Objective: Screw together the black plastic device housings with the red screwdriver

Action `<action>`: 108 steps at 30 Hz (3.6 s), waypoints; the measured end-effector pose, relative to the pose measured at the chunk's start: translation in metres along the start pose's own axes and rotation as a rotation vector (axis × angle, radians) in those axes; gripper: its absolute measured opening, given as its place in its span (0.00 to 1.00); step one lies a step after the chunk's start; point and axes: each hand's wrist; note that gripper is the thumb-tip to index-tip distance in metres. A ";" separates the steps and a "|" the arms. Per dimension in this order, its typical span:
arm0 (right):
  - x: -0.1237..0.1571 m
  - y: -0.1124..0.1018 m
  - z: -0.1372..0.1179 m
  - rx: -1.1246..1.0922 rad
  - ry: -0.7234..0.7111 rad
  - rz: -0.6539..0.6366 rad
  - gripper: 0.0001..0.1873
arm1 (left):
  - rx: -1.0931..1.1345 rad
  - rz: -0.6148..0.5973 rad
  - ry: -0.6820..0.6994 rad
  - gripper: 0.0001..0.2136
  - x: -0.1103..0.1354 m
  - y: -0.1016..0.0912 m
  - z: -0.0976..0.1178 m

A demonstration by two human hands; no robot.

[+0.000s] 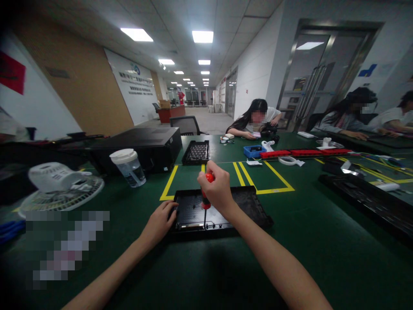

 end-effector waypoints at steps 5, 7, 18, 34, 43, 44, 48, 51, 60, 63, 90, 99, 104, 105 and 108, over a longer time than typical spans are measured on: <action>-0.001 0.002 0.004 -0.256 0.131 -0.122 0.07 | 0.001 0.003 -0.006 0.12 -0.001 0.000 0.000; -0.003 0.003 0.006 -0.463 0.219 -0.263 0.07 | 0.002 0.003 -0.005 0.12 -0.001 -0.001 0.001; -0.006 0.003 0.020 -1.084 0.374 -0.661 0.11 | 0.004 -0.001 0.001 0.12 0.000 -0.002 0.001; -0.006 0.003 0.018 -1.263 0.405 -0.660 0.17 | -0.016 0.007 0.020 0.12 -0.001 0.000 0.000; -0.009 -0.001 0.020 -1.247 0.405 -0.698 0.17 | -0.016 0.001 0.010 0.12 -0.001 0.000 0.000; -0.009 -0.001 0.020 -1.237 0.407 -0.702 0.16 | -0.015 0.002 0.013 0.12 -0.001 0.000 0.000; -0.009 -0.002 0.022 -1.191 0.416 -0.718 0.15 | -0.010 0.001 0.014 0.12 -0.001 -0.001 0.000; -0.010 -0.003 0.021 -1.180 0.400 -0.735 0.14 | -0.006 -0.006 0.005 0.12 -0.001 -0.001 0.000; -0.010 -0.003 0.023 -1.168 0.371 -0.766 0.12 | -0.016 -0.007 -0.002 0.12 0.000 -0.003 0.003; -0.011 -0.003 0.023 -1.159 0.361 -0.770 0.12 | -0.011 -0.005 0.004 0.12 -0.001 -0.002 0.002; -0.013 -0.010 0.023 -1.058 0.387 -0.766 0.08 | 0.002 0.008 0.010 0.12 -0.001 -0.003 0.002; -0.014 -0.013 0.018 -0.975 0.322 -0.745 0.08 | -0.003 0.014 0.007 0.12 -0.001 -0.001 0.000; -0.015 -0.013 0.019 -0.897 0.262 -0.713 0.07 | 0.005 0.006 0.004 0.12 -0.001 -0.002 0.001; -0.015 -0.013 0.019 -0.875 0.249 -0.702 0.07 | 0.007 0.006 0.002 0.12 -0.001 -0.002 0.001; -0.015 -0.014 0.021 -0.808 0.222 -0.677 0.08 | 0.012 0.004 -0.005 0.12 -0.001 -0.002 0.001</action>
Point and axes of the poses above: each hand's wrist, its own x-axis away from the middle knuckle, its own y-axis out of the palm, z = x × y, and after that the axes turned 4 degrees about z, right-handed
